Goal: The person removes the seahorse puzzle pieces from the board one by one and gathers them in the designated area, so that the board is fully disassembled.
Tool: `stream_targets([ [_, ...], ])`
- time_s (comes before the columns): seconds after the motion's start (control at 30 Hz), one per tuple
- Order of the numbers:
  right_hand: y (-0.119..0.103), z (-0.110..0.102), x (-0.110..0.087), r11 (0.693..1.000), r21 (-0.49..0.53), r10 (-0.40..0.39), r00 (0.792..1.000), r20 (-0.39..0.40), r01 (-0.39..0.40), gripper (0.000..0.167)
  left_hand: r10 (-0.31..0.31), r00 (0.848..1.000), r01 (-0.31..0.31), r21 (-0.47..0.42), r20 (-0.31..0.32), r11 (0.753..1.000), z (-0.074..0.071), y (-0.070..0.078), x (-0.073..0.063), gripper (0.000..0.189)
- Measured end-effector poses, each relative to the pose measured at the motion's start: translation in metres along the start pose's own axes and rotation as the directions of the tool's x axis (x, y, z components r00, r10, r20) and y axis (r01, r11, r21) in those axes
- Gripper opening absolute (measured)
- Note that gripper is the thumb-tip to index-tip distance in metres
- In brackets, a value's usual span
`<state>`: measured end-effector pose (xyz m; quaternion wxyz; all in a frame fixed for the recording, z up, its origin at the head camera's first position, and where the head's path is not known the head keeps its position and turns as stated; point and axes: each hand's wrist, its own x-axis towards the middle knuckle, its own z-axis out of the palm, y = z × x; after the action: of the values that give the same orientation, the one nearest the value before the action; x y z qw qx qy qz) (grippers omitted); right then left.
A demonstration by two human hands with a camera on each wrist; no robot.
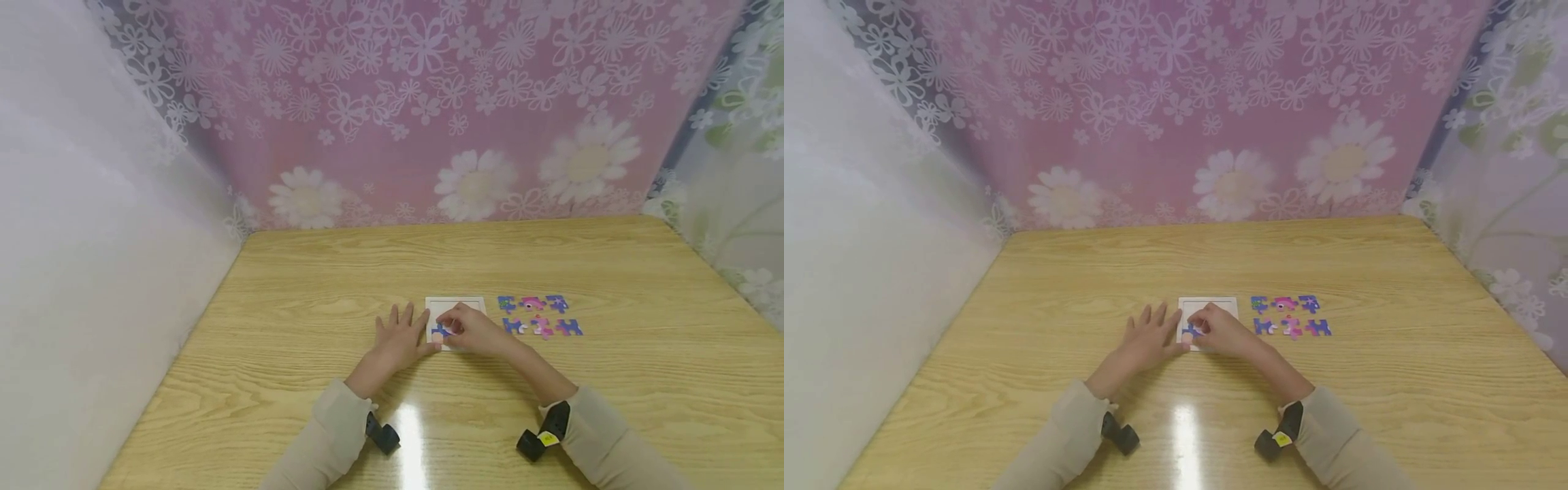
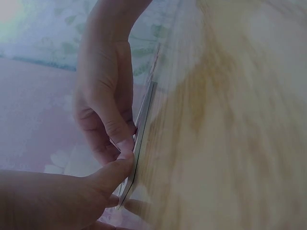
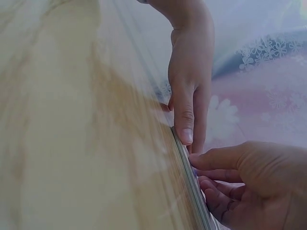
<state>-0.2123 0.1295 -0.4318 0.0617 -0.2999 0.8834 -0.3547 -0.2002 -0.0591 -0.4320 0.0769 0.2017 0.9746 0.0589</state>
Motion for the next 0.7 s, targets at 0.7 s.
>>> stream_targets([
  [0.7, 0.0017, 0.0013, -0.0014, 0.999, -0.006, -0.046, 0.999, -0.025, 0.046, 0.028, 0.004, 1.000, -0.004, -0.026, -0.002, 1.000, -0.0015, 0.0005, -0.0023, 0.075],
])
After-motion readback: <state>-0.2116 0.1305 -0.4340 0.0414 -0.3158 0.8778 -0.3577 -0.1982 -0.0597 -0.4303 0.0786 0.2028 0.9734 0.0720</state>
